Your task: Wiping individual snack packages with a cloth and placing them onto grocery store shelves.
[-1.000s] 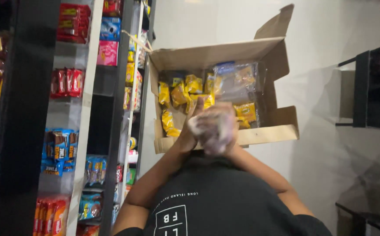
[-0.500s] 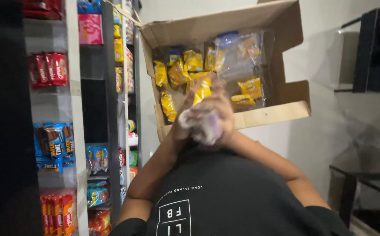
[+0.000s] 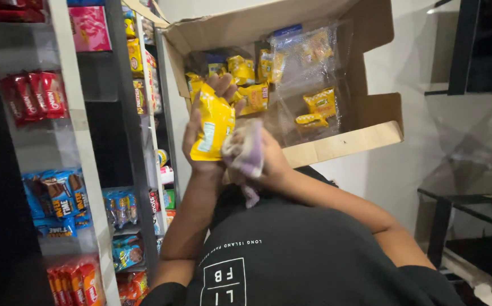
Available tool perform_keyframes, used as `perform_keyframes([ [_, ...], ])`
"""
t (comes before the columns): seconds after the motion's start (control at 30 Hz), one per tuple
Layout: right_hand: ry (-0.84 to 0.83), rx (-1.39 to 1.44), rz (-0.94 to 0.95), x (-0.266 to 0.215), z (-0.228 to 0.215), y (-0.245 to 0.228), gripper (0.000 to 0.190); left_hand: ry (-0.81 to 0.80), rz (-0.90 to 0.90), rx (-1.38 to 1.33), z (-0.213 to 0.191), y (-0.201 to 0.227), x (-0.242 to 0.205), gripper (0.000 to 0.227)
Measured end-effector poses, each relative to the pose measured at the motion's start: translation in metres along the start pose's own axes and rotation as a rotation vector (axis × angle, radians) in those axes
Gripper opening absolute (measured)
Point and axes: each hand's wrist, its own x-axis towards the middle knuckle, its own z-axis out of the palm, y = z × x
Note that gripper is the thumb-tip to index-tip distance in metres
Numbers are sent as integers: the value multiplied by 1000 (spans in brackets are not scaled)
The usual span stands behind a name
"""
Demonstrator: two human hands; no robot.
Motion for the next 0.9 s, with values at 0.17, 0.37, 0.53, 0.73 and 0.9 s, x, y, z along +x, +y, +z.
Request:
perform_keyframes([
  [0.17,167,70,151,4,-17,39,52,93,-201,93,31,-8,8,86],
  [0.37,85,-235,284,62,-62,16,41,118,-350,283,48,-3,-7,72],
  [0.53,-34,-564,238,66,-83,20,63,362,-299,342,16,-3,6,73],
  [0.73,-382,-656,185,24,-93,66,95,279,-116,713,33,14,26,63],
  [0.9,-519,-462,281,40,-176,56,74,192,-301,571,43,-9,50,76],
])
